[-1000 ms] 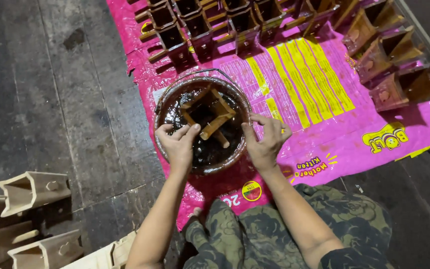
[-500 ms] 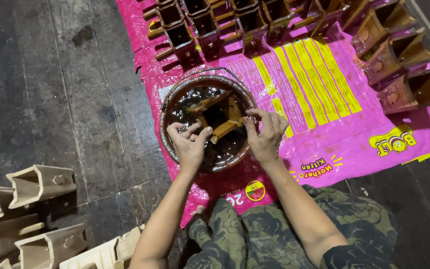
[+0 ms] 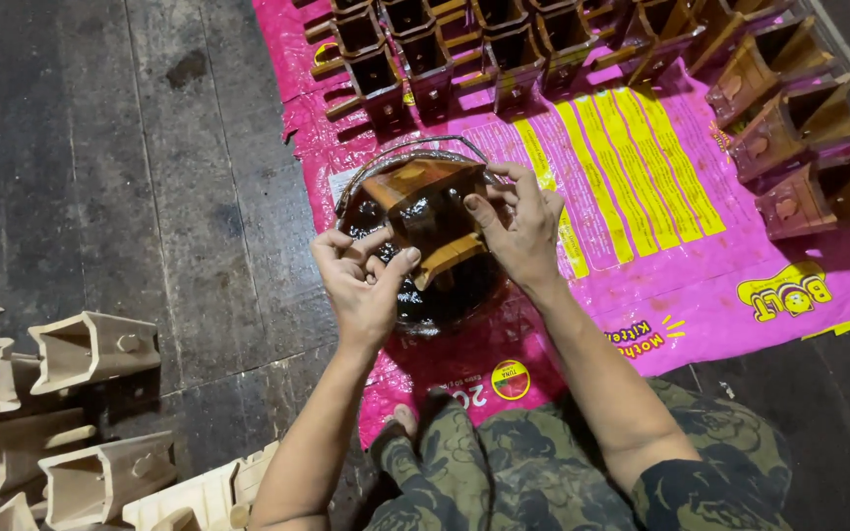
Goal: Dipping small wooden boxes into a bowl of stain and arranging them in rows on a plastic sheet to dry.
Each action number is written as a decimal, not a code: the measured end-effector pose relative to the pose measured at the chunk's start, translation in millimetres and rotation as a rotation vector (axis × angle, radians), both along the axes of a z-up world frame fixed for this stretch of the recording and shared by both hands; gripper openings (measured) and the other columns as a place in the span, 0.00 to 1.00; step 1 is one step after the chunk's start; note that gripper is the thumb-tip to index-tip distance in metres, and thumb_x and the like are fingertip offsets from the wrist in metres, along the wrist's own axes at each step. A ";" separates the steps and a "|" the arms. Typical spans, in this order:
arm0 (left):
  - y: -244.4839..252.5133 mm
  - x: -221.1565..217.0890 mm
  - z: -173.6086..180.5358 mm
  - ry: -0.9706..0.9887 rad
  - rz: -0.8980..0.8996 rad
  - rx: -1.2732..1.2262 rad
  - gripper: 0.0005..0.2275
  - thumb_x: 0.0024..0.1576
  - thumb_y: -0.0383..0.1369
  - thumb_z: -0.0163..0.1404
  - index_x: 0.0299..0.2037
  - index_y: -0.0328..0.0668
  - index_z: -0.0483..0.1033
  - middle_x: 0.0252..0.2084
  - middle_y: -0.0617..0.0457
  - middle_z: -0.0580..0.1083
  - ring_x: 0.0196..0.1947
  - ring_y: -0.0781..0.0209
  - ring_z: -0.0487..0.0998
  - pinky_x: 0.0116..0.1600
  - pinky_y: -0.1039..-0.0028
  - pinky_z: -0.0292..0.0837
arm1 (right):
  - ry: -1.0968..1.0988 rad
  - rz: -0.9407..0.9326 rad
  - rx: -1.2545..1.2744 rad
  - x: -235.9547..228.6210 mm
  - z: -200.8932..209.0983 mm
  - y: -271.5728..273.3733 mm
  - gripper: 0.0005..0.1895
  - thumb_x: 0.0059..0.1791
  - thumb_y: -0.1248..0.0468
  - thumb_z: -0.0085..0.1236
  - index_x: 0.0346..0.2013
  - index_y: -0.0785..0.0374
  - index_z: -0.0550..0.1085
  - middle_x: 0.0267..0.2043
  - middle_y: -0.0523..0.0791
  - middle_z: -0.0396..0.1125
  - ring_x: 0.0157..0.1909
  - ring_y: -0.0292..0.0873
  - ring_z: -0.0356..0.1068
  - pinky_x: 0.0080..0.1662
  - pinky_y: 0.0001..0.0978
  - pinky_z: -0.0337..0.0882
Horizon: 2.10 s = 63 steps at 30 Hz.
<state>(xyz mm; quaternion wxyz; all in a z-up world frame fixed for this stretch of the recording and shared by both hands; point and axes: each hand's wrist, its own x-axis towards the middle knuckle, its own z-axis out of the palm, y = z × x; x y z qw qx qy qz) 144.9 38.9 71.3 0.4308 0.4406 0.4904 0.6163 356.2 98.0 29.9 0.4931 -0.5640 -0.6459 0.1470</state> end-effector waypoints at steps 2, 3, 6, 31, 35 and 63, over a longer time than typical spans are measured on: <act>-1.7 -0.1 8.5 -0.017 -0.015 0.039 0.30 0.50 0.25 0.65 0.49 0.46 0.50 0.45 0.39 0.80 0.18 0.81 0.64 0.23 0.92 0.54 | 0.008 0.014 0.036 2.4 -6.6 5.8 0.24 0.53 0.44 0.63 0.54 0.54 0.70 0.36 0.47 0.77 0.45 0.48 0.78 0.55 0.35 0.53; -2.0 0.0 11.3 -0.018 -0.013 0.040 0.30 0.50 0.25 0.65 0.49 0.46 0.50 0.45 0.39 0.80 0.18 0.81 0.64 0.23 0.92 0.54 | 0.007 0.016 0.037 3.4 -1.5 4.3 0.24 0.53 0.44 0.63 0.54 0.54 0.70 0.36 0.47 0.77 0.45 0.48 0.78 0.55 0.35 0.53; -2.5 -0.1 21.3 0.012 -0.026 0.065 0.29 0.51 0.26 0.64 0.49 0.48 0.50 0.46 0.40 0.80 0.19 0.81 0.63 0.25 0.92 0.52 | 0.002 0.038 0.006 2.6 17.9 -1.2 0.22 0.55 0.44 0.58 0.55 0.53 0.69 0.37 0.45 0.78 0.43 0.45 0.77 0.59 0.33 0.50; -9.7 -22.1 -2.9 0.071 -0.132 -0.003 0.31 0.52 0.26 0.64 0.58 0.36 0.51 0.46 0.38 0.79 0.24 0.74 0.70 0.28 0.90 0.59 | 0.373 0.053 0.052 -29.1 -0.5 -20.3 0.19 0.53 0.59 0.65 0.50 0.66 0.68 0.37 0.52 0.70 0.33 0.44 0.74 0.34 0.33 0.77; -21.7 -23.3 12.5 0.119 -0.139 0.009 0.38 0.49 0.28 0.66 0.64 0.38 0.50 0.48 0.39 0.78 0.32 0.69 0.69 0.36 0.89 0.63 | 0.418 -0.039 0.224 -24.2 -1.1 -36.5 0.25 0.50 0.60 0.70 0.53 0.68 0.68 0.48 0.50 0.60 0.43 0.46 0.75 0.49 0.36 0.78; -29.4 -5.1 -59.4 0.355 -0.021 0.178 0.32 0.50 0.25 0.65 0.61 0.35 0.58 0.47 0.39 0.79 0.33 0.57 0.78 0.38 0.74 0.76 | 0.557 -0.164 0.253 -35.5 -51.1 -43.8 0.22 0.45 0.64 0.74 0.45 0.68 0.70 0.50 0.51 0.53 0.45 0.56 0.77 0.50 0.45 0.79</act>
